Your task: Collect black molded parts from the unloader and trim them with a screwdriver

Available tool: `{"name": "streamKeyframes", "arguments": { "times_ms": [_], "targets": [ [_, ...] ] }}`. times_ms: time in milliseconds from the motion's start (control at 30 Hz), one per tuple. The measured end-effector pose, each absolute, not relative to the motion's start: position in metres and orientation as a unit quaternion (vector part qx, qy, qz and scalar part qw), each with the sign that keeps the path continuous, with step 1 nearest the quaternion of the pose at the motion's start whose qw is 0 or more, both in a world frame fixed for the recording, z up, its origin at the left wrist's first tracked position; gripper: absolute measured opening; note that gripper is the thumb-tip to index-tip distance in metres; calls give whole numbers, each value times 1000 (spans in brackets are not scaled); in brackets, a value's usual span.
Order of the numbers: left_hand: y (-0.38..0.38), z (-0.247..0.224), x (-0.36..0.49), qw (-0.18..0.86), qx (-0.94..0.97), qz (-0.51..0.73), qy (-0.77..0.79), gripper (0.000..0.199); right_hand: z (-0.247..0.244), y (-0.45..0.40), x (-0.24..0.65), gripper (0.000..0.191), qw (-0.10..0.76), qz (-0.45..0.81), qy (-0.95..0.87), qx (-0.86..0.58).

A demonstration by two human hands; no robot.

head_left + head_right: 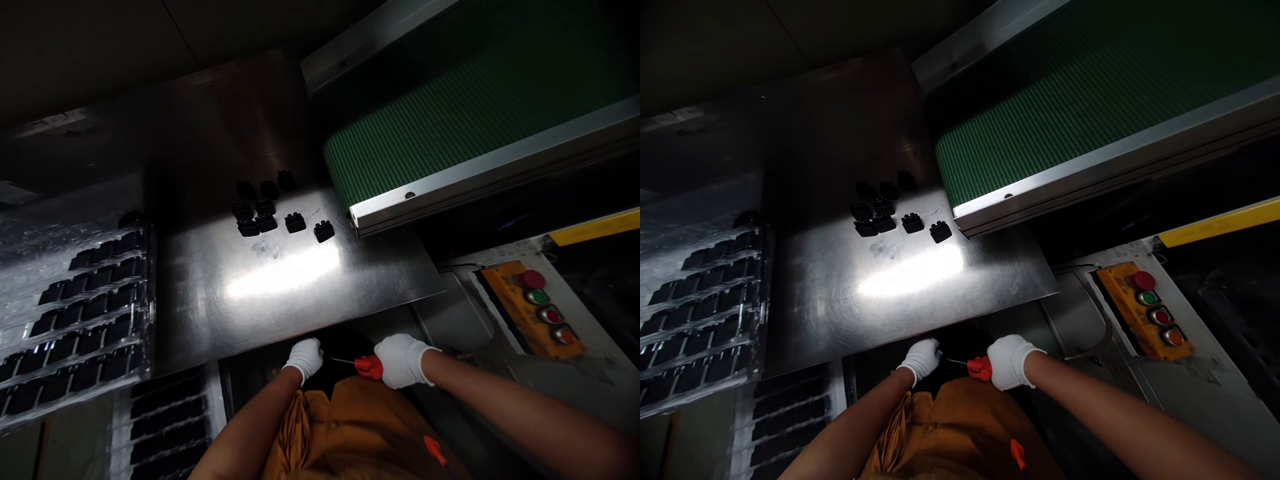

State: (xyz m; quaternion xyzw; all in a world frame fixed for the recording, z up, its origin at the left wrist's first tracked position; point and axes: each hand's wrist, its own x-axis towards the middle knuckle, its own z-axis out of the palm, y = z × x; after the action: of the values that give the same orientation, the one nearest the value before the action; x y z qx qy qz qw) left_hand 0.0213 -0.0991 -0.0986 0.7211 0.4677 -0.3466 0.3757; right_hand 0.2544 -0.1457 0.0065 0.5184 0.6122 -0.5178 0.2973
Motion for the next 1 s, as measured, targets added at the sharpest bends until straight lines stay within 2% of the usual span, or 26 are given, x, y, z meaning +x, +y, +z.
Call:
{"name": "streamKeyframes", "arguments": {
  "times_ms": [400,633,867,1000],
  "targets": [
    [-106,-105,31,357,717,-347,487,28,14,-139,244,40,347,-484,642,483],
    [-109,-98,14,383,741,-289,469,21,11,-133,256,40,368,-491,620,488],
    [-109,-91,4,423,749,-240,449,30,3,-122,267,41,376,-519,596,484],
    [-109,-94,0,442,723,-227,480,26,-3,-123,266,32,363,-542,584,484]
  ]
}}
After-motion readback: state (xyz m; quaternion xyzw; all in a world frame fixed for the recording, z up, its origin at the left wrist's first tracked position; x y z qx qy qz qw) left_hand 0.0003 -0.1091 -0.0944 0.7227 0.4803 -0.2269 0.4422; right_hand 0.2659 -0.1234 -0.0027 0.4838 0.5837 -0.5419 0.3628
